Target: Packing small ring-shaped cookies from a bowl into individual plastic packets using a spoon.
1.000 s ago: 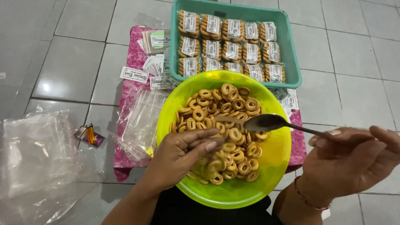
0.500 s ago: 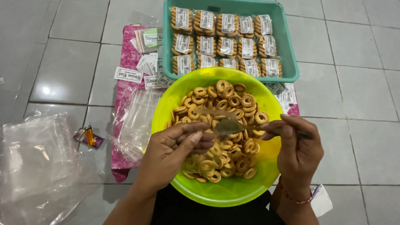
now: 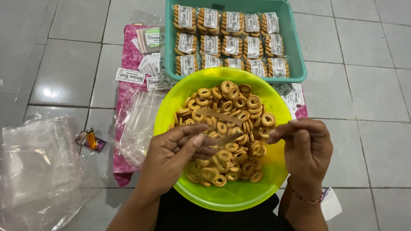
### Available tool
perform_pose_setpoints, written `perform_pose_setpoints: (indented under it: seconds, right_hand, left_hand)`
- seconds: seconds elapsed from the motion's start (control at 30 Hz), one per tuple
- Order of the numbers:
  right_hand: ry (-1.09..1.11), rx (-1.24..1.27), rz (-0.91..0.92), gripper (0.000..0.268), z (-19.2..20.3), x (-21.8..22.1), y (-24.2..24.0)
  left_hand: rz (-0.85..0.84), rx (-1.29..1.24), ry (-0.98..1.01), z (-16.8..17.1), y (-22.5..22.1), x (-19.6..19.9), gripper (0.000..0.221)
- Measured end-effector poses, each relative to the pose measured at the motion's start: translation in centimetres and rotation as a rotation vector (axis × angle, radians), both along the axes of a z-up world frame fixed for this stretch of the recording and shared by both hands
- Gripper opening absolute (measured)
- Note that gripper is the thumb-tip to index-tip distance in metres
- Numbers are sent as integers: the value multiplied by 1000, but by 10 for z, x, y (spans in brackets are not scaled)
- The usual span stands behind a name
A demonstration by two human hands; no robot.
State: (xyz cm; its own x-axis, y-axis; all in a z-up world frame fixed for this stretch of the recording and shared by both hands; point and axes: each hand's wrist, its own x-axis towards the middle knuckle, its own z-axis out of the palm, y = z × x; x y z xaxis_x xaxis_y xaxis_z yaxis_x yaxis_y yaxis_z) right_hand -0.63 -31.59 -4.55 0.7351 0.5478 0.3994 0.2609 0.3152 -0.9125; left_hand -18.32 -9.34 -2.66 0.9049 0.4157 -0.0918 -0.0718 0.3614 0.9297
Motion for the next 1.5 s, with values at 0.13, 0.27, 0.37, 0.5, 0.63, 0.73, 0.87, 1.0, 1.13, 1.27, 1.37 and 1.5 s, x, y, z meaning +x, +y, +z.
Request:
perform_pose_setpoints:
  seconds: [0.13,0.27,0.37,0.5,0.63,0.73,0.87,1.0,1.13,1.27,1.37,1.5]
  right_hand:
    - [36,-21,-11,22,5,-1,3]
    - [-6,-206,125,19,12,1,5]
    - [29,-283,166,22,15,4,6]
    - [85,-212,117,24,12,5,9]
    - [180,-143,38,27,11,4,8]
    - [236,-50,1,23,8,5,8]
    - [207,-77,43,23,8,6,6]
    - [164,-222,82,24,15,6,10]
    - [261,-182,91,24,18,6,11]
    - [301,-129,34,22,18,7,12]
    - [304,-29,-11,21,16,8,12]
    - [238,118,-226,15,23,5,12]
  left_hand:
    - [-13,30,-5,2,1,1,33]
    - [-13,6,-6,1,0,1,33]
    - [-12,9,3,2,0,1,32]
    - [-17,-19,-3,1,0,0,33]
    - [-6,-22,3,1,0,0,33]
    - [-8,-2,1,1,0,0,33]
    - [-1,-8,8,1,-1,0,33]
    - [-2,-10,23,2,-1,1,34]
    - [-8,-23,5,1,-1,0,33]
    - [-12,-45,-13,2,-1,1,32]
    - [-25,-43,-37,2,0,1,32]
    - [-62,-155,63,3,0,0,37]
